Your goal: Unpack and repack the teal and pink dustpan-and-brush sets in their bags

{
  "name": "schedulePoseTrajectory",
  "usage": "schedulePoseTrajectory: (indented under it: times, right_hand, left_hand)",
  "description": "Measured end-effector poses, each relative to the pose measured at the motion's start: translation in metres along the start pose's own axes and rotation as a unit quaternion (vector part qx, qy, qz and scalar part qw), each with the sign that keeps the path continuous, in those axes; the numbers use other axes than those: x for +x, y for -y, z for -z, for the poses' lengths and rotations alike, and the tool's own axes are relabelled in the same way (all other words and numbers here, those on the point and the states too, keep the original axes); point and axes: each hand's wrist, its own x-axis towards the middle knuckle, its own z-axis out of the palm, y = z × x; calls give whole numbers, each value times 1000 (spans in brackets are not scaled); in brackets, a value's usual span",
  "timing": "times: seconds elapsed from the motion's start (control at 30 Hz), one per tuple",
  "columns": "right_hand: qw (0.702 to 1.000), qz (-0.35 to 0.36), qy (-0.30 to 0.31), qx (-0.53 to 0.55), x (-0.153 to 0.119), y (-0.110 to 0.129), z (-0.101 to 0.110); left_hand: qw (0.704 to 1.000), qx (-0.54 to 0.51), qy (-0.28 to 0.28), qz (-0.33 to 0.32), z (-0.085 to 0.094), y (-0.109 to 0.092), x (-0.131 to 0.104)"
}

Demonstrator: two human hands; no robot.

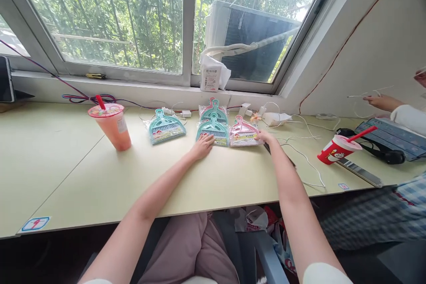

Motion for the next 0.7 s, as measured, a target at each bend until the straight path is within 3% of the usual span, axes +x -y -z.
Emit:
schedulePoseTrajectory:
  times: [0.1, 0.17, 0.27, 0.3, 0.37, 0.43, 0.53, 0.7]
  right_hand:
    - [997, -33, -36, -63, 9, 16, -27]
    - [992, -10, -88, -94, 3, 30, -47]
    - [957, 149, -185, -164, -25, 52, -83]
    - [943, 217, -173, -183, -38, 59, -96]
    - [917, 324, -59, -224, -63, 69, -122]
    - [888, 376, 35, -262, -83, 72, -146]
    - [893, 370, 74, -246, -94, 67, -169]
    - [908, 350, 80, -217, -89, 53, -176]
  left_hand:
    - [1000, 2, 17, -1, -2, 6, 2]
    - [1000, 8, 28, -2, -2, 8, 2]
    - [999, 19, 28, 1, -1, 8, 5]
    - [1000, 25, 16, 5, 0, 7, 7]
    - [999, 40, -26, 14, 2, 5, 12]
    - [996, 53, -76, 12, 5, 4, 16]
    - [992, 64, -111, -10, 8, 2, 21]
    - [991, 121, -60, -9, 6, -1, 25]
